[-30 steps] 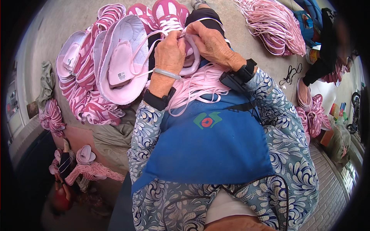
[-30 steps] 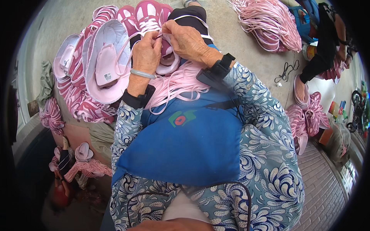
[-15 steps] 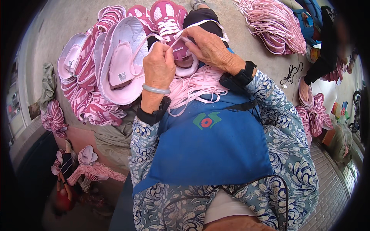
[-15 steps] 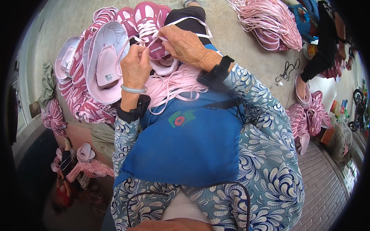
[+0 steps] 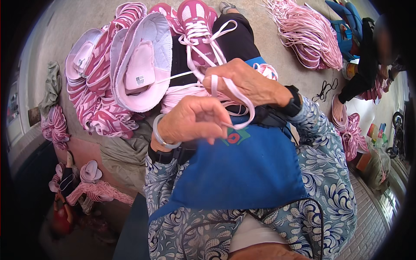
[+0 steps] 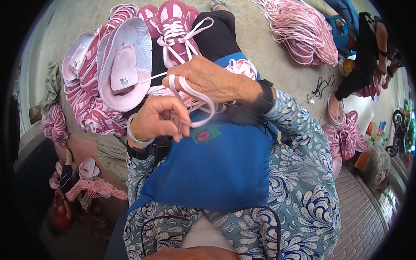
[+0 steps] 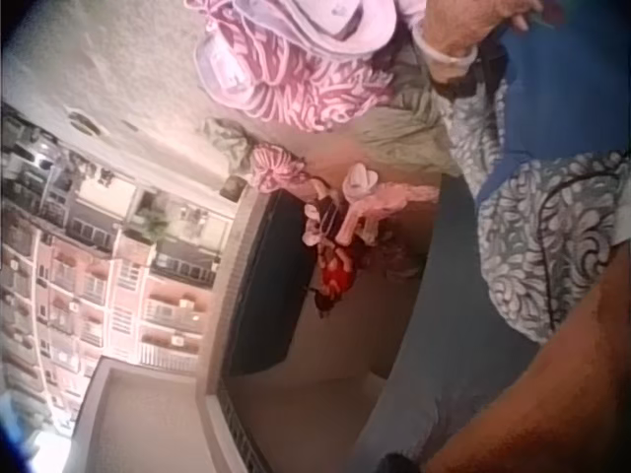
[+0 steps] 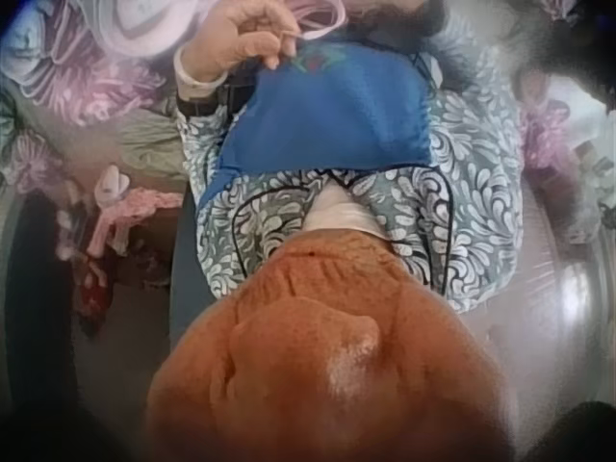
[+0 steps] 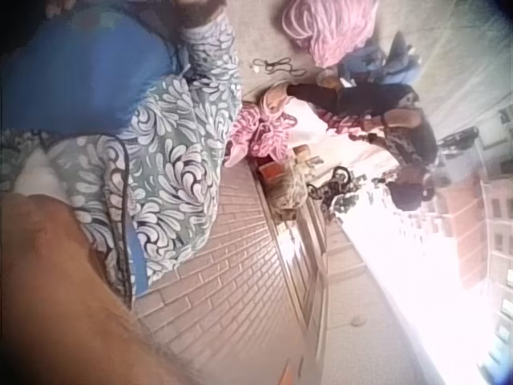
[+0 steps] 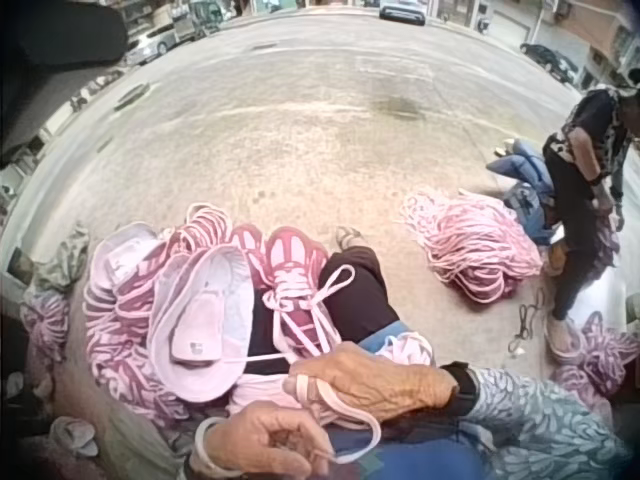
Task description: The person is lacing up a series of pink shoes as part of the manufacturing process.
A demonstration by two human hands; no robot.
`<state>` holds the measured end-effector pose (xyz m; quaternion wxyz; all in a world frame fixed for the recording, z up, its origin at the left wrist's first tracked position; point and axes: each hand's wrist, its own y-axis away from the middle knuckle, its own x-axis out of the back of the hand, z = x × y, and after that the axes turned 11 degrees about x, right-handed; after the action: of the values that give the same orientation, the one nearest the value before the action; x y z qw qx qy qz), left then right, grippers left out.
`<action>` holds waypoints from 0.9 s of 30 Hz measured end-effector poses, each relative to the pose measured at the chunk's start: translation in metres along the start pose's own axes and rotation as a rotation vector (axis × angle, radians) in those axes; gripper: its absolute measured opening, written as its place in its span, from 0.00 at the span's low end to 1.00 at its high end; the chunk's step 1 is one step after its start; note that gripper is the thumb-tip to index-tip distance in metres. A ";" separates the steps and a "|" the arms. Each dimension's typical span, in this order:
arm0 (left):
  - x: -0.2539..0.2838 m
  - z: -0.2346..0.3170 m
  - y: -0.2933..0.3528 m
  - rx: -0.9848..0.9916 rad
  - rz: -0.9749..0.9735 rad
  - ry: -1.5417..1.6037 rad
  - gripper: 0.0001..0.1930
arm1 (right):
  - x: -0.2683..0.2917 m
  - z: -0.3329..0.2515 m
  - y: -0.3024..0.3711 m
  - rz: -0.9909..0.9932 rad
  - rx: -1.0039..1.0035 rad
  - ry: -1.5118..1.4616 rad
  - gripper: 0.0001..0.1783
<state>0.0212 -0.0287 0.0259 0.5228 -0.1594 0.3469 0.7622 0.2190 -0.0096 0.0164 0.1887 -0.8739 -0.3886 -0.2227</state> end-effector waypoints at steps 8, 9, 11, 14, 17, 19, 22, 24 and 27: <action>0.033 -0.023 -0.062 -0.107 0.370 0.633 0.23 | -0.015 -0.084 -0.029 -0.181 0.510 -0.697 0.16; 0.039 -0.021 -0.072 -0.103 0.361 0.630 0.23 | -0.021 -0.089 -0.032 -0.175 0.504 -0.691 0.16; 0.049 -0.021 -0.082 -0.313 0.250 0.849 0.17 | -0.029 -0.094 -0.038 -0.333 0.494 -0.666 0.15; 0.057 -0.028 -0.065 -0.368 -0.130 0.609 0.17 | -0.018 -0.076 -0.027 -0.387 0.445 -0.559 0.14; 0.031 -0.044 -0.031 -0.184 0.233 0.232 0.16 | 0.003 -0.056 -0.005 -0.389 0.140 -0.643 0.13; 0.023 -0.045 -0.021 -0.011 0.446 -0.108 0.15 | 0.010 -0.036 0.013 -0.257 -0.049 -0.576 0.11; 0.004 -0.034 -0.021 0.032 0.424 -0.287 0.14 | 0.010 -0.006 0.028 -0.173 -0.365 -0.575 0.12; 0.000 -0.032 -0.029 -0.082 0.484 -0.468 0.13 | 0.003 0.023 0.034 -0.016 -0.447 -0.548 0.14; 0.000 -0.031 -0.033 -0.070 0.482 -0.777 0.12 | -0.005 0.031 0.032 0.169 -0.536 -0.708 0.18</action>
<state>0.0472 -0.0426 -0.0079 0.4162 0.2063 0.1263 0.8765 0.2483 -0.0174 -0.0167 -0.1712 -0.9429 -0.2853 0.0134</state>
